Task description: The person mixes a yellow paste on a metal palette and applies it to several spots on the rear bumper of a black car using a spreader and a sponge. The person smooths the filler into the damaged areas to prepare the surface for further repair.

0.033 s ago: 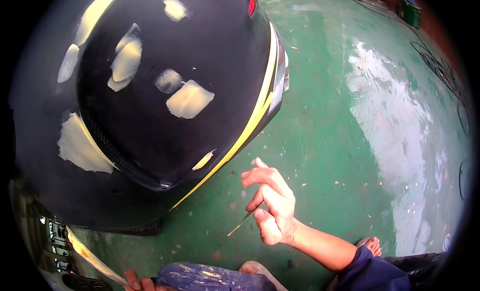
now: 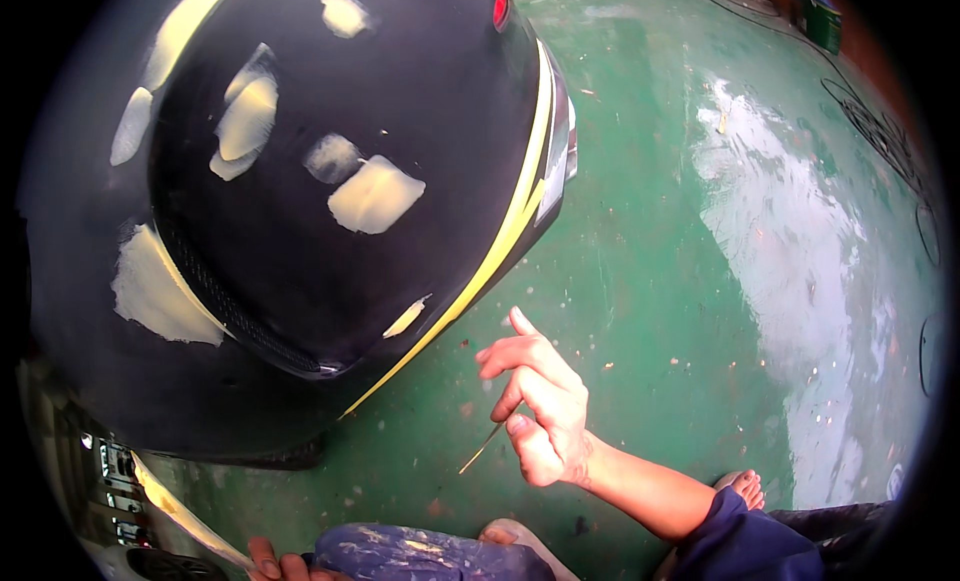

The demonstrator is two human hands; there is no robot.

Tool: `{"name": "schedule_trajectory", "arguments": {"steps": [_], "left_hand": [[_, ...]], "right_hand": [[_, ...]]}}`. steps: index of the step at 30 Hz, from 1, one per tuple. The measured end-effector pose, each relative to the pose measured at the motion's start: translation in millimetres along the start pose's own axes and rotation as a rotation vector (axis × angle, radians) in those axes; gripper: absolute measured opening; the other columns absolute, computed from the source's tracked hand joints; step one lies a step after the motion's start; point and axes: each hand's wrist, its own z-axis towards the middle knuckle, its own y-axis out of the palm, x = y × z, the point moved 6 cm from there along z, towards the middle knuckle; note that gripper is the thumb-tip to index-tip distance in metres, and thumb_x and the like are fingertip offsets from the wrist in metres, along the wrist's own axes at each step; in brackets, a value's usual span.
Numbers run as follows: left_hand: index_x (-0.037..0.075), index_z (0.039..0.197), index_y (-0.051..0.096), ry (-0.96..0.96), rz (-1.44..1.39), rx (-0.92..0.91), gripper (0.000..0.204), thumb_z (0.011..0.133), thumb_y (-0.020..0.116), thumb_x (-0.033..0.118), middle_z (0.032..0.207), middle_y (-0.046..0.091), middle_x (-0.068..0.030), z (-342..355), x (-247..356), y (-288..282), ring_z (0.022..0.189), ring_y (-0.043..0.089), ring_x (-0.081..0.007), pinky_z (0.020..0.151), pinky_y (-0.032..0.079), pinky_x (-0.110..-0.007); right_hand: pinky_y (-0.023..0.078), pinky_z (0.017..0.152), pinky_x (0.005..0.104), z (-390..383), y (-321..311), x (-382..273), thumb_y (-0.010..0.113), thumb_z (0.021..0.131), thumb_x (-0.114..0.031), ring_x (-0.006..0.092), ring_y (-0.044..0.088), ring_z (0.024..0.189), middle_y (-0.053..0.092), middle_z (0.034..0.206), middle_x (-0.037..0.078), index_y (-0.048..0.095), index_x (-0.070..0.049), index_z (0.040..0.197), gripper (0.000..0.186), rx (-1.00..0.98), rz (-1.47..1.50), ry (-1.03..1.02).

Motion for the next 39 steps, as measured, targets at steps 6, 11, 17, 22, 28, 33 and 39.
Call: {"name": "schedule_trajectory", "arguments": {"steps": [6, 11, 17, 22, 28, 33, 39], "left_hand": [[0.01, 0.104, 0.041, 0.018, 0.019, -0.012, 0.023, 0.11, 0.04, 0.032, 0.065, 0.042, -0.0024, 3, 3, 4, 0.042, 0.041, -0.0136, 0.039, 0.042, -0.031], [0.01, 0.104, 0.041, -0.011, 0.175, -0.013, 0.025, 0.108, 0.047, 0.034, 0.064, 0.041, -0.0031, 3, 2, 6, 0.043, 0.042, -0.0145, 0.04, 0.042, -0.032], [0.002, 0.105, 0.063, -0.348, 0.868, 0.201, 0.01, 0.099, 0.061, 0.01, 0.066, 0.055, -0.0041, -3, -3, -29, 0.054, 0.052, -0.0136, 0.05, 0.043, -0.027], [-0.002, 0.112, 0.069, -0.218, 1.212, 0.219, 0.02, 0.092, 0.069, 0.003, 0.082, 0.066, -0.0004, 25, -20, -6, 0.068, 0.056, -0.0078, 0.061, 0.046, -0.024], [-0.003, 0.111, 0.07, -0.218, 1.258, 0.152, 0.021, 0.091, 0.071, 0.004, 0.1, 0.072, -0.0068, 25, -26, 7, 0.087, 0.064, -0.0148, 0.079, 0.052, -0.031], [-0.003, 0.113, 0.069, -0.276, 1.338, 0.165, 0.024, 0.091, 0.071, 0.006, 0.102, 0.072, -0.0087, 25, -28, 8, 0.089, 0.064, -0.0158, 0.081, 0.052, -0.032], [0.0, 0.117, 0.064, -0.005, 1.539, 0.108, 0.026, 0.093, 0.069, 0.007, 0.081, 0.068, -0.0067, 27, -14, -14, 0.068, 0.063, -0.0154, 0.061, 0.051, -0.03]], "right_hand": [[0.047, 0.103, 0.0453, -18, 18, 11, 0.052, 0.088, 0.0, 0.0278, 0.063, 0.097, 0.061, 0.104, 0.018, 0.062, 0.002, 0.095, 0.012, 0.081, -0.038, 0.168], [0.049, 0.084, 0.0241, -69, 47, 34, 0.055, 0.1, 0.002, 0.0082, 0.059, 0.091, 0.064, 0.103, 0.004, 0.056, -0.001, 0.109, 0.01, 0.702, 0.613, 0.817], [0.051, 0.085, 0.0235, -68, 77, -4, 0.057, 0.098, 0.005, 0.0089, 0.062, 0.096, 0.068, 0.113, 0.007, 0.059, 0.003, 0.121, 0.023, 0.847, 0.638, 0.877], [0.042, 0.07, 0.0323, -35, 54, -71, 0.07, 0.068, -0.007, 0.0232, 0.053, 0.078, 0.072, 0.104, 0.007, 0.078, -0.009, 0.105, 0.037, 0.356, -0.279, 0.002], [0.03, 0.067, 0.0319, -36, 57, -80, 0.069, 0.063, -0.023, 0.0154, 0.041, 0.076, 0.069, 0.1, -0.006, 0.081, -0.017, 0.1, 0.039, 0.173, -0.419, -0.177], [0.031, 0.068, 0.032, -28, 58, -80, 0.066, 0.059, -0.021, 0.0168, 0.044, 0.08, 0.07, 0.098, -0.005, 0.081, -0.016, 0.1, 0.044, 0.139, -0.454, -0.134], [0.044, 0.076, 0.03, -36, 48, -57, 0.063, 0.072, 0.003, 0.0146, 0.053, 0.086, 0.067, 0.109, 0.004, 0.077, -0.004, 0.107, 0.038, 0.339, 0.126, 0.382]]}}
